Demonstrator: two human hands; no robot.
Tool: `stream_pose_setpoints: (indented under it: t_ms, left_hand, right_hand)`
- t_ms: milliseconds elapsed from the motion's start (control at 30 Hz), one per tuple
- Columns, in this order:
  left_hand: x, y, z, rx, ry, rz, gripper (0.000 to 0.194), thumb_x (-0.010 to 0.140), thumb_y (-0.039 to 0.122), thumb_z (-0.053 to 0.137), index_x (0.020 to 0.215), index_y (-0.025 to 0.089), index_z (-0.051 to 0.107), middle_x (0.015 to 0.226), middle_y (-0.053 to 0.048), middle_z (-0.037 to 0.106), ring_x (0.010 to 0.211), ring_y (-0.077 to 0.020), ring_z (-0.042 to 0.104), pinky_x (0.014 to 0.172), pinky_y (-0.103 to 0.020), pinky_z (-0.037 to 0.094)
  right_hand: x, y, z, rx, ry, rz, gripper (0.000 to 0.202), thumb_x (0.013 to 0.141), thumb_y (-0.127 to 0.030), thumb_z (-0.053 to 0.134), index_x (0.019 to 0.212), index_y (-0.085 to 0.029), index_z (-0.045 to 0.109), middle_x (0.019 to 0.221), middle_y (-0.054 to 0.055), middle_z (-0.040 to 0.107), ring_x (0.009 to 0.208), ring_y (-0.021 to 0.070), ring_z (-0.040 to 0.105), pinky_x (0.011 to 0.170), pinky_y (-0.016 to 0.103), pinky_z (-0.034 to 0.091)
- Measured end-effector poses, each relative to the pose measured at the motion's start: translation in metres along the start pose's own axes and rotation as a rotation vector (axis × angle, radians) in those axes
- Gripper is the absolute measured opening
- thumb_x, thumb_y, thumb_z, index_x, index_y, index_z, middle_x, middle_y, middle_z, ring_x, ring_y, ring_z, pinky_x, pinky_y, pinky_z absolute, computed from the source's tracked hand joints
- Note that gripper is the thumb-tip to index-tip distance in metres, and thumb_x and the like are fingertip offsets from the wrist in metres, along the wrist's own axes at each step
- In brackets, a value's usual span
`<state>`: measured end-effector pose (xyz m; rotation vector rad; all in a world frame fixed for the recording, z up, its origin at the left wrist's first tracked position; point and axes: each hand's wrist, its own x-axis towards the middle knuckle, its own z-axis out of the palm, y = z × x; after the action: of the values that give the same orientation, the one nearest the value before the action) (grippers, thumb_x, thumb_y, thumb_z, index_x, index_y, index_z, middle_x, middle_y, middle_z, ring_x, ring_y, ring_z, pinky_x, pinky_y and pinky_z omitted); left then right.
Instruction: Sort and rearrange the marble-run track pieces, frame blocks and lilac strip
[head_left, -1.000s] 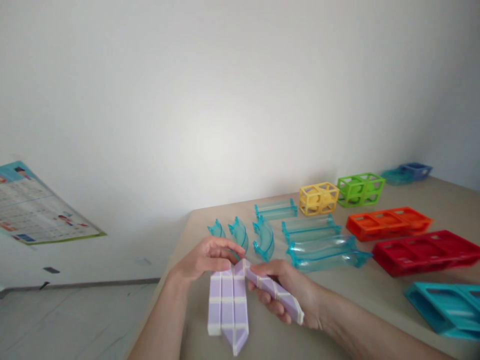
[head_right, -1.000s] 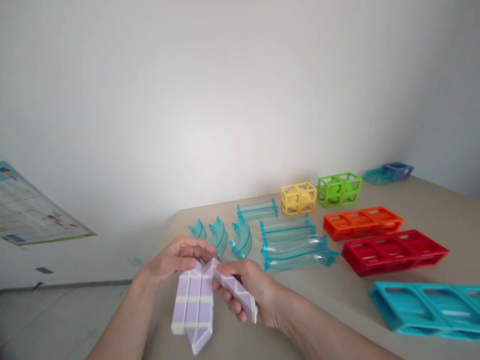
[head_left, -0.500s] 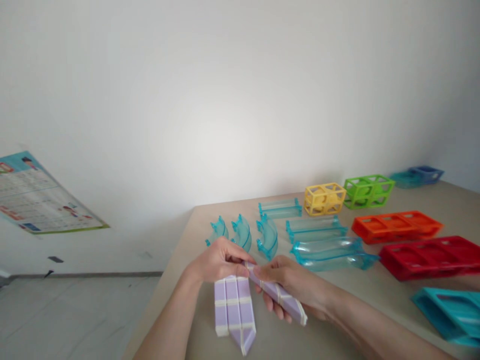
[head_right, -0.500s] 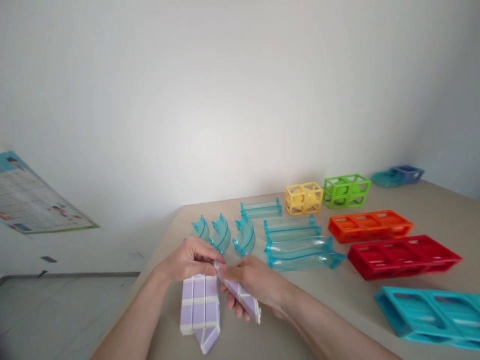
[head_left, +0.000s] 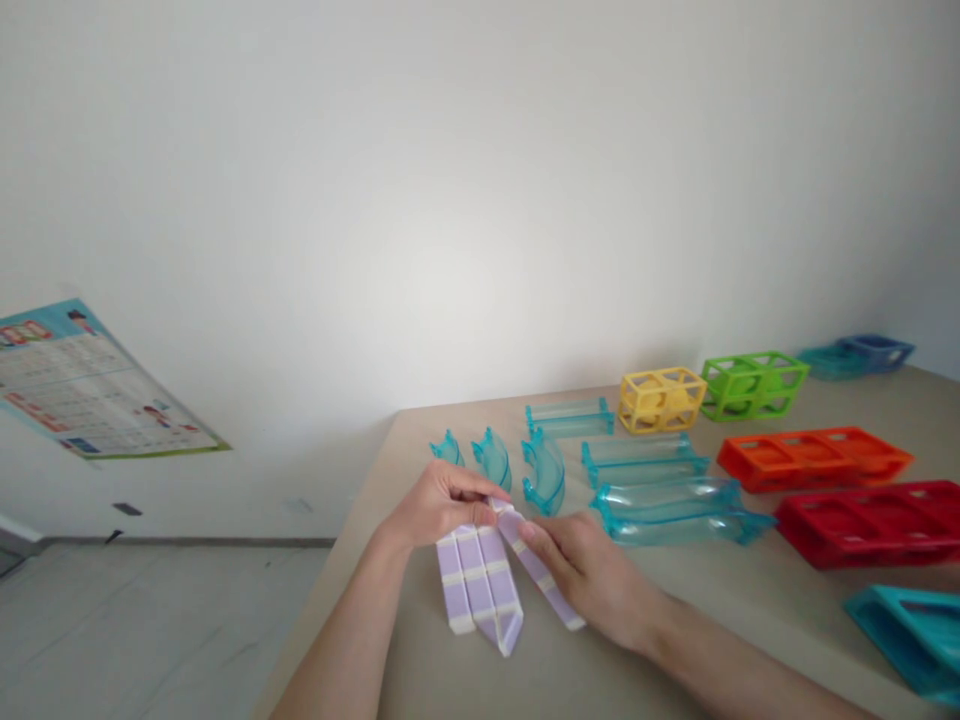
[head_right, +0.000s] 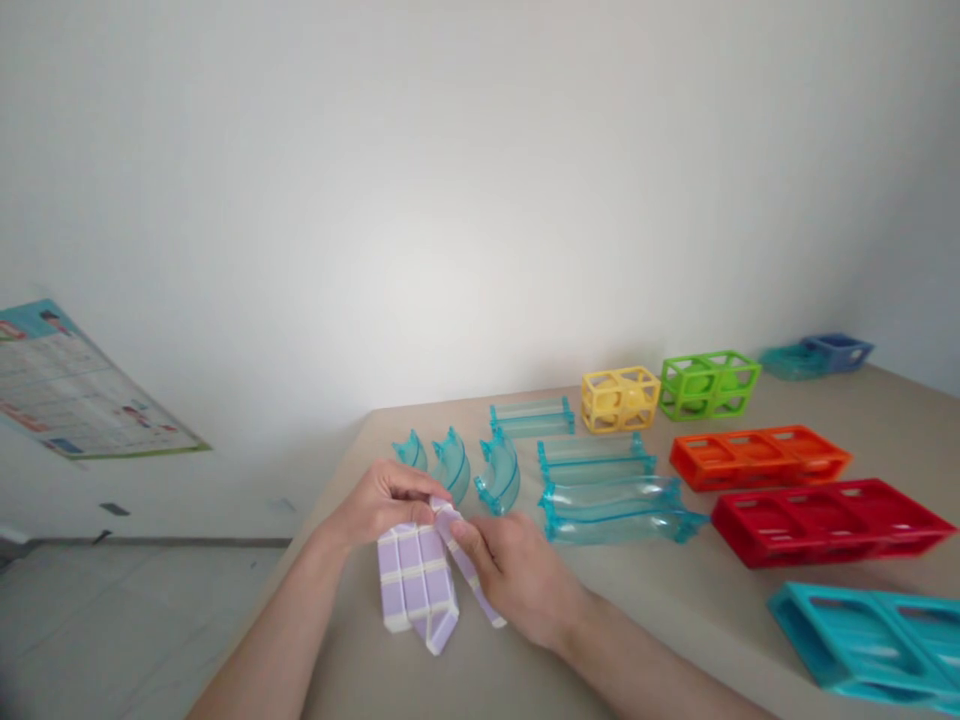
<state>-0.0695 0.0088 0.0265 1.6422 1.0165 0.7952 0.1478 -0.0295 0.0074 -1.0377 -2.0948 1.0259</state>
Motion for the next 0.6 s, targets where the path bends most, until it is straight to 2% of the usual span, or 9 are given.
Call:
stream_pose_setpoints:
  t_ms: [167, 300, 400, 500, 600]
  left_hand:
    - [0.002, -0.001, 0.001, -0.028, 0.004, -0.017, 0.028, 0.066, 0.029, 0.08, 0.088, 0.012, 0.079, 0.064, -0.005, 0.07, 0.048, -0.0089, 0.051, 0.046, -0.02, 0.035]
    - [0.003, 0.001, 0.002, -0.009, 0.05, 0.039, 0.024, 0.064, 0.028, 0.081, 0.084, 0.014, 0.08, 0.073, -0.007, 0.073, 0.055, -0.0109, 0.055, 0.05, -0.02, 0.037]
    - [0.003, 0.002, 0.004, -0.006, 0.079, 0.024, 0.023, 0.064, 0.029, 0.081, 0.082, 0.014, 0.08, 0.076, -0.008, 0.074, 0.06, -0.0132, 0.058, 0.052, -0.021, 0.039]
    - [0.003, 0.003, 0.006, -0.099, 0.078, -0.022, 0.026, 0.067, 0.031, 0.08, 0.086, 0.014, 0.079, 0.077, -0.008, 0.074, 0.059, -0.0137, 0.06, 0.053, -0.021, 0.04]
    - [0.002, 0.005, 0.008, -0.352, 0.062, 0.003, 0.037, 0.073, 0.04, 0.073, 0.098, 0.012, 0.076, 0.09, -0.013, 0.075, 0.072, -0.0208, 0.066, 0.064, -0.027, 0.048]
  right_hand:
    - [-0.001, 0.004, 0.005, -0.028, -0.005, 0.006, 0.05, 0.099, -0.05, 0.028, 0.068, -0.02, 0.052, 0.062, 0.002, 0.054, 0.057, 0.0158, 0.049, 0.056, 0.027, 0.033]
    - [-0.003, 0.01, 0.017, 0.153, -0.067, 0.042, 0.051, 0.099, -0.054, 0.025, 0.073, -0.02, 0.053, 0.053, -0.001, 0.052, 0.046, 0.0131, 0.049, 0.045, 0.023, 0.034]
    - [-0.005, 0.01, 0.022, 0.265, -0.095, 0.072, 0.053, 0.098, -0.057, 0.023, 0.077, -0.019, 0.054, 0.048, -0.003, 0.051, 0.039, 0.0116, 0.048, 0.039, 0.021, 0.034]
    - [-0.004, 0.008, 0.021, 0.273, -0.013, 0.097, 0.051, 0.097, -0.059, 0.027, 0.077, -0.02, 0.053, 0.05, -0.002, 0.053, 0.041, 0.0126, 0.051, 0.039, 0.021, 0.037]
    - [-0.002, 0.006, 0.019, 0.31, 0.112, 0.112, 0.051, 0.096, -0.06, 0.03, 0.076, -0.02, 0.054, 0.053, 0.0, 0.055, 0.044, 0.0142, 0.053, 0.041, 0.023, 0.04]
